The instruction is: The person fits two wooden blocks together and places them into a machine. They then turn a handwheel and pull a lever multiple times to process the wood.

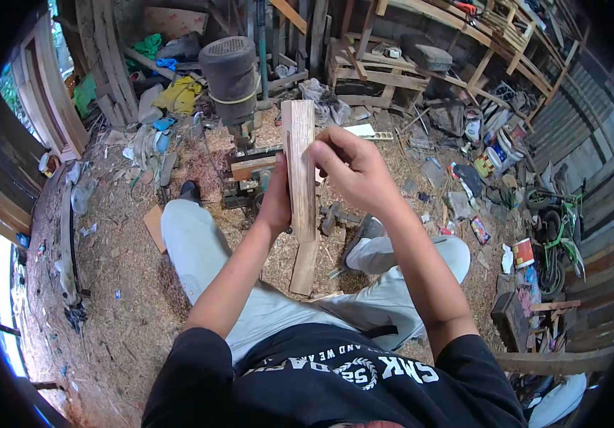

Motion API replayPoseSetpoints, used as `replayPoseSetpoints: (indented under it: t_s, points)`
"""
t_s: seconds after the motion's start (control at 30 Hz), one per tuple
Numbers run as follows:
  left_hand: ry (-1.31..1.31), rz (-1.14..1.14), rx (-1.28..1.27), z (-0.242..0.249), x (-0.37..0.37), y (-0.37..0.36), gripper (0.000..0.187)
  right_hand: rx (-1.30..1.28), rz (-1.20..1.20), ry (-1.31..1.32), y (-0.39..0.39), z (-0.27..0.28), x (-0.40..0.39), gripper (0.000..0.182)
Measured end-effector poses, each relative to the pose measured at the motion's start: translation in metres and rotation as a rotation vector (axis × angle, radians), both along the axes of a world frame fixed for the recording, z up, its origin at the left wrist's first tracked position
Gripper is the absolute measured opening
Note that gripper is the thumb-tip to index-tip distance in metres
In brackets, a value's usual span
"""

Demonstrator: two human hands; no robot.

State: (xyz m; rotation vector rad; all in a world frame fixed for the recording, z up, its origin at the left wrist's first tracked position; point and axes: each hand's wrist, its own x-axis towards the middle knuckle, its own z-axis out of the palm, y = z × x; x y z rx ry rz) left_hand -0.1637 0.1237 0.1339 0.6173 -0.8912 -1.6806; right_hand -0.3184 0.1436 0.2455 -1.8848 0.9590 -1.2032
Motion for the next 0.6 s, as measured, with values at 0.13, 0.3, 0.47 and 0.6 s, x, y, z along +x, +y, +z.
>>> replayPoseSetpoints:
  t_s: [0.13, 0.3, 0.47, 0.6]
  points:
    - [-0.073, 0.065, -0.098, 0.021, 0.012, 0.012, 0.072, -0.033, 0.074, -0.061, 0.011, 0.008, 0.014, 0.019]
    - [0.009, 0.197, -0.026, 0.042, 0.024, 0.022, 0.07, -0.15, 0.1, 0.086, 0.012, 0.02, 0.015, 0.021]
    - [0.082, 0.119, 0.166, 0.042, 0.048, 0.022, 0.068, -0.675, 0.012, 0.252, 0.013, 0.04, 0.019, 0.057]
    - [-0.213, -0.051, 0.228, 0.054, 0.058, 0.047, 0.085, -0.803, 0.183, 0.564, -0.001, 0.038, 0.01, 0.055]
